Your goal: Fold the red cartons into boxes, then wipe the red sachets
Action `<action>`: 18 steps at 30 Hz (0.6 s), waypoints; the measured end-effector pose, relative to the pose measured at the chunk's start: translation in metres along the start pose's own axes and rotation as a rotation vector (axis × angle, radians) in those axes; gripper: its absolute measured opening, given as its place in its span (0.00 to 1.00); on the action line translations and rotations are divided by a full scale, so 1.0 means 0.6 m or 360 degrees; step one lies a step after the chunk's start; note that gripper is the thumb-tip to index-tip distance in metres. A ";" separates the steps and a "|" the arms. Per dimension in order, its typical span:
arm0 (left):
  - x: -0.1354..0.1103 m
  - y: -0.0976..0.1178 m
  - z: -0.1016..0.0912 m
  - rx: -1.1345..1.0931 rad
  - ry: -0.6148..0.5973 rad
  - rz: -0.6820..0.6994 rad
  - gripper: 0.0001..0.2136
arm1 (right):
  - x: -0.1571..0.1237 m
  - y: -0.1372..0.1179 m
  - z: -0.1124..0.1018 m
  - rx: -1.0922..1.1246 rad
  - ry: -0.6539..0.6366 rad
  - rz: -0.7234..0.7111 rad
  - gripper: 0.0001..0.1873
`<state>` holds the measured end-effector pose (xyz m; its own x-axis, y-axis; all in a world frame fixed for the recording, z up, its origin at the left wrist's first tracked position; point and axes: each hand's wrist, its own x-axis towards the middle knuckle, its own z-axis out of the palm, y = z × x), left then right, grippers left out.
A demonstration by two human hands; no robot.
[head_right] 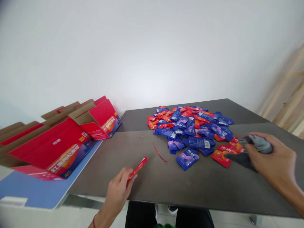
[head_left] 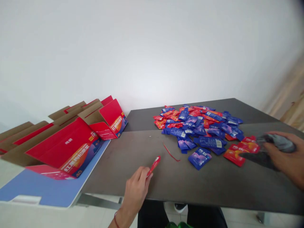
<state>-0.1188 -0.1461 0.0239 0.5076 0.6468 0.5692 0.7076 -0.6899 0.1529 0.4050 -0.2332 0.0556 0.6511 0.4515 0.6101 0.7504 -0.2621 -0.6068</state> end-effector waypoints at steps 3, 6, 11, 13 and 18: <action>-0.050 -0.053 -0.008 0.0511 0.0007 0.0063 0.07 | -0.026 -0.162 0.033 0.0452 -0.0364 0.0023 0.19; -0.065 -0.074 -0.003 0.0734 -0.0164 0.0166 0.12 | -0.064 -0.282 0.098 0.0746 -0.0727 0.0057 0.19; -0.028 -0.080 0.020 0.0698 -0.0423 0.0076 0.20 | -0.137 -0.435 0.238 0.1117 -0.1017 0.0011 0.17; -0.016 -0.087 0.021 0.0623 -0.0478 0.0122 0.26 | -0.159 -0.485 0.289 0.1193 -0.1025 -0.0016 0.17; -0.048 -0.116 0.000 0.0351 -0.0377 0.0242 0.11 | -0.196 -0.566 0.367 0.1374 -0.1167 0.0244 0.27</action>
<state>-0.1829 -0.1170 -0.0032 0.6968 0.6176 0.3648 0.6913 -0.7139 -0.1118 0.0485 -0.0096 0.0777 0.2927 0.9288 0.2273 0.1553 0.1884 -0.9697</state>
